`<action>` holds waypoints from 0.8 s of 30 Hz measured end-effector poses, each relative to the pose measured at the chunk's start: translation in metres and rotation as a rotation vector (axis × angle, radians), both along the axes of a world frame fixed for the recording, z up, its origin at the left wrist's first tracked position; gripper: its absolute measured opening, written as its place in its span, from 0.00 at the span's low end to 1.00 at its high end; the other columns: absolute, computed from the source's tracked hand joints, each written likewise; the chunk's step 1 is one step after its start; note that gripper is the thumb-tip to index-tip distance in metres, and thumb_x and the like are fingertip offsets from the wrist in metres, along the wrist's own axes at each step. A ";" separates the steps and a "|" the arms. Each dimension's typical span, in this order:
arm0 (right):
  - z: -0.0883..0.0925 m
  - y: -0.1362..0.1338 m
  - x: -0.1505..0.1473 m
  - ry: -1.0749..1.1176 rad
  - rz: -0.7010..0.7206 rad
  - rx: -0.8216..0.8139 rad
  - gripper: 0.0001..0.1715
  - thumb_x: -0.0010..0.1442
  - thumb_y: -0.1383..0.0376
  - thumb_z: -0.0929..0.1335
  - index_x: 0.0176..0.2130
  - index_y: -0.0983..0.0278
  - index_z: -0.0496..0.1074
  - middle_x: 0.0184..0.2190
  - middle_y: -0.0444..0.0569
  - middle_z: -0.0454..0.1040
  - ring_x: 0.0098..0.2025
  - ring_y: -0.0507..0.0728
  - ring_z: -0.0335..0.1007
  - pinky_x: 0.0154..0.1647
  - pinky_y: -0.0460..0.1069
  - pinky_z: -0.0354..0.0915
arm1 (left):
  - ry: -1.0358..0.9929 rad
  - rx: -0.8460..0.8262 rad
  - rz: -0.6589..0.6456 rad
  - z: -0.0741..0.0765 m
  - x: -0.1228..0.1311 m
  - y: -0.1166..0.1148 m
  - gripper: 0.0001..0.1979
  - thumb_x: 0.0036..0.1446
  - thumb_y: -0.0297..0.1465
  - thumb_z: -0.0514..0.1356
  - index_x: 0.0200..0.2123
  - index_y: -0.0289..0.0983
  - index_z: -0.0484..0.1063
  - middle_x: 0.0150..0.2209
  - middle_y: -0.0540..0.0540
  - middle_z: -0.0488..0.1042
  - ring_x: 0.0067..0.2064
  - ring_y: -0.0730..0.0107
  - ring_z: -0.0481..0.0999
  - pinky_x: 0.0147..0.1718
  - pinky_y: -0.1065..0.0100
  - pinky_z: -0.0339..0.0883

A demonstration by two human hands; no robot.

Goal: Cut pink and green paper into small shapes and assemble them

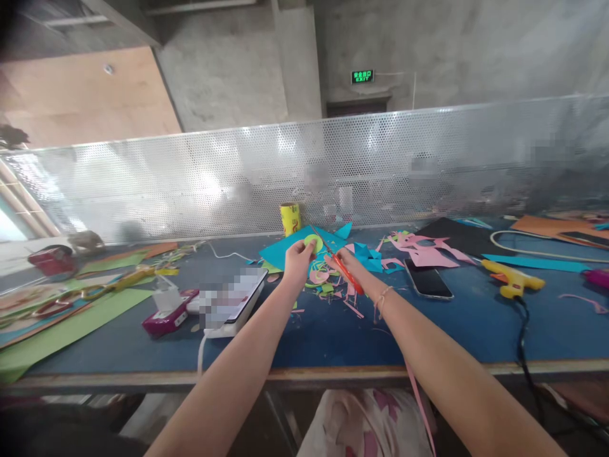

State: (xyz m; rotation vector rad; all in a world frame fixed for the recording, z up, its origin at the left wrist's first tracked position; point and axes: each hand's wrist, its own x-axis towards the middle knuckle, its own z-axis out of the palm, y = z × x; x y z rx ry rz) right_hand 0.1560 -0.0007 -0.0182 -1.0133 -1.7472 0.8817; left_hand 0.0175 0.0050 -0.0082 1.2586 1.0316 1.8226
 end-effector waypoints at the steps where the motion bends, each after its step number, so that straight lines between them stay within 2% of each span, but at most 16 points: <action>1: 0.001 -0.001 0.000 -0.009 0.020 -0.018 0.21 0.47 0.49 0.66 0.26 0.61 0.55 0.14 0.35 0.53 0.14 0.46 0.48 0.14 0.44 0.48 | 0.025 0.004 0.010 0.000 0.000 0.000 0.12 0.44 0.39 0.60 0.23 0.34 0.68 0.20 0.52 0.64 0.22 0.78 0.64 0.22 0.74 0.61; 11: -0.002 0.002 0.000 0.029 0.093 -0.182 0.23 0.50 0.46 0.63 0.27 0.60 0.53 0.14 0.36 0.52 0.13 0.46 0.45 0.13 0.44 0.44 | 0.098 0.060 0.080 0.003 -0.003 -0.003 0.10 0.47 0.36 0.58 0.21 0.35 0.66 0.18 0.53 0.61 0.21 0.77 0.63 0.21 0.74 0.60; 19: 0.011 -0.012 0.002 -0.087 0.101 -0.067 0.23 0.50 0.46 0.63 0.27 0.61 0.53 0.12 0.35 0.53 0.13 0.46 0.47 0.14 0.44 0.48 | 0.097 0.042 0.086 0.003 -0.003 -0.003 0.11 0.46 0.37 0.59 0.20 0.35 0.65 0.18 0.54 0.61 0.20 0.77 0.62 0.21 0.74 0.57; 24: 0.017 -0.019 0.002 -0.090 0.056 -0.069 0.23 0.49 0.47 0.64 0.26 0.61 0.53 0.13 0.35 0.54 0.13 0.46 0.48 0.15 0.45 0.50 | 0.055 0.022 0.075 0.002 -0.003 0.000 0.12 0.45 0.37 0.60 0.21 0.35 0.66 0.18 0.53 0.62 0.21 0.77 0.63 0.22 0.73 0.58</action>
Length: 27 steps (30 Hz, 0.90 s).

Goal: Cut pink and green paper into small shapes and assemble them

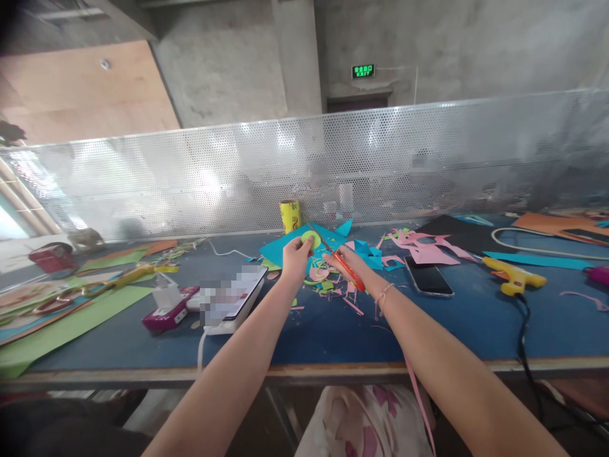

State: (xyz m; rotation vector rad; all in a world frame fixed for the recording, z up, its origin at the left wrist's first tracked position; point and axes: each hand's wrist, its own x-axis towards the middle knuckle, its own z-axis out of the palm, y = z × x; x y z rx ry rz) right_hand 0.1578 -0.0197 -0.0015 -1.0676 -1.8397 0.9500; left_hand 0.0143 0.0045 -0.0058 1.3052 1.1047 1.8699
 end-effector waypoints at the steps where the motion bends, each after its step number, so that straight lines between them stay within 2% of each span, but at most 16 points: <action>1: 0.000 0.000 0.000 -0.011 -0.010 0.001 0.23 0.48 0.47 0.64 0.26 0.61 0.53 0.13 0.36 0.55 0.13 0.47 0.49 0.15 0.45 0.50 | -0.005 -0.002 -0.003 0.000 0.000 0.000 0.12 0.45 0.38 0.60 0.21 0.35 0.66 0.18 0.53 0.62 0.21 0.77 0.63 0.22 0.73 0.59; 10: -0.011 0.020 0.002 -0.075 -0.141 0.107 0.20 0.45 0.51 0.67 0.26 0.62 0.58 0.13 0.36 0.57 0.15 0.48 0.52 0.16 0.44 0.48 | -0.030 -0.009 0.009 -0.001 -0.001 0.002 0.13 0.45 0.38 0.60 0.19 0.35 0.65 0.18 0.54 0.61 0.21 0.78 0.63 0.22 0.73 0.58; 16: -0.013 0.028 0.003 -0.005 -0.205 0.099 0.22 0.47 0.46 0.65 0.27 0.61 0.56 0.12 0.35 0.53 0.13 0.47 0.48 0.14 0.44 0.46 | -0.076 -0.039 -0.007 0.002 -0.002 -0.004 0.09 0.46 0.36 0.60 0.25 0.35 0.68 0.20 0.53 0.63 0.21 0.79 0.62 0.20 0.74 0.58; 22: -0.011 0.013 0.002 0.038 -0.002 0.039 0.26 0.49 0.42 0.60 0.26 0.61 0.52 0.15 0.37 0.53 0.15 0.46 0.47 0.15 0.44 0.48 | -0.248 -0.042 -0.109 0.003 0.002 -0.006 0.08 0.44 0.30 0.61 0.29 0.35 0.67 0.27 0.49 0.68 0.29 0.75 0.69 0.27 0.72 0.65; 27: -0.009 0.002 -0.003 0.007 0.008 -0.014 0.26 0.50 0.42 0.60 0.26 0.61 0.52 0.16 0.38 0.54 0.16 0.47 0.49 0.15 0.45 0.47 | -0.298 -0.020 -0.153 0.004 0.004 -0.006 0.10 0.41 0.27 0.62 0.29 0.34 0.67 0.28 0.49 0.70 0.31 0.74 0.71 0.33 0.68 0.68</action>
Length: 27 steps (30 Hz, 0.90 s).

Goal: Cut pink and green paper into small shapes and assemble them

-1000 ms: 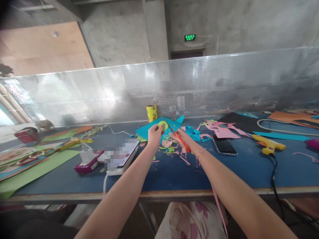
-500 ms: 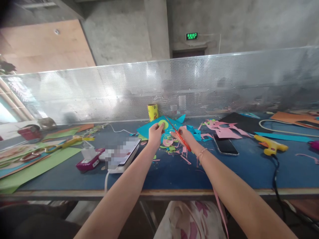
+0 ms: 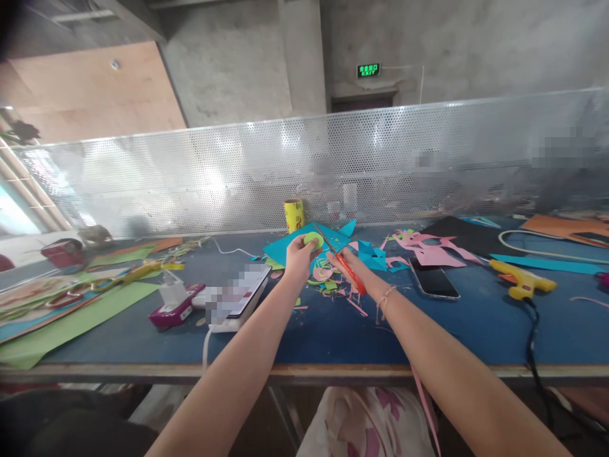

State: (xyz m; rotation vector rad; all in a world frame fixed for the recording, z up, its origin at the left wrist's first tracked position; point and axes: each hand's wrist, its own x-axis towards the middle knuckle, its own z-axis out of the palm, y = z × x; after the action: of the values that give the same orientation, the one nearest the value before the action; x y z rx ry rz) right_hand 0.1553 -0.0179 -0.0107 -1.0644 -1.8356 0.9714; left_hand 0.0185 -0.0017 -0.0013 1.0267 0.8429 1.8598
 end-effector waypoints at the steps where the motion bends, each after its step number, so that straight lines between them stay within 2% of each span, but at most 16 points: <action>1: 0.000 0.000 -0.001 0.008 0.006 -0.015 0.25 0.50 0.42 0.60 0.26 0.61 0.52 0.16 0.38 0.54 0.16 0.47 0.49 0.15 0.45 0.47 | -0.002 0.004 -0.008 0.000 0.000 0.000 0.10 0.40 0.27 0.63 0.29 0.34 0.67 0.28 0.49 0.70 0.31 0.74 0.71 0.33 0.67 0.68; 11: 0.004 -0.002 -0.002 0.026 0.021 -0.110 0.25 0.50 0.43 0.61 0.25 0.61 0.53 0.14 0.37 0.52 0.14 0.47 0.47 0.14 0.45 0.45 | -0.023 0.036 -0.009 -0.001 0.000 0.001 0.10 0.40 0.27 0.62 0.30 0.33 0.68 0.27 0.49 0.70 0.32 0.73 0.72 0.33 0.68 0.67; 19: 0.002 0.001 0.000 -0.026 0.007 0.003 0.27 0.50 0.41 0.60 0.26 0.61 0.53 0.14 0.37 0.54 0.14 0.47 0.49 0.15 0.45 0.50 | -0.013 0.024 -0.008 0.000 0.000 0.001 0.09 0.40 0.26 0.62 0.29 0.33 0.69 0.27 0.49 0.71 0.31 0.73 0.72 0.33 0.69 0.67; 27: 0.003 0.007 0.001 -0.149 -0.088 0.118 0.23 0.50 0.46 0.63 0.25 0.62 0.56 0.14 0.38 0.56 0.16 0.49 0.52 0.18 0.46 0.49 | -0.012 -0.008 0.001 0.001 -0.001 0.001 0.09 0.39 0.27 0.63 0.29 0.34 0.69 0.26 0.50 0.70 0.30 0.74 0.71 0.33 0.69 0.66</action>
State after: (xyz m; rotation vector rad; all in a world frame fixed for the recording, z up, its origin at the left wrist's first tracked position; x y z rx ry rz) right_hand 0.1565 -0.0105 -0.0080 -1.1609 -1.9225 0.7404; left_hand 0.0175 -0.0009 -0.0003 1.0096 0.8432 1.8606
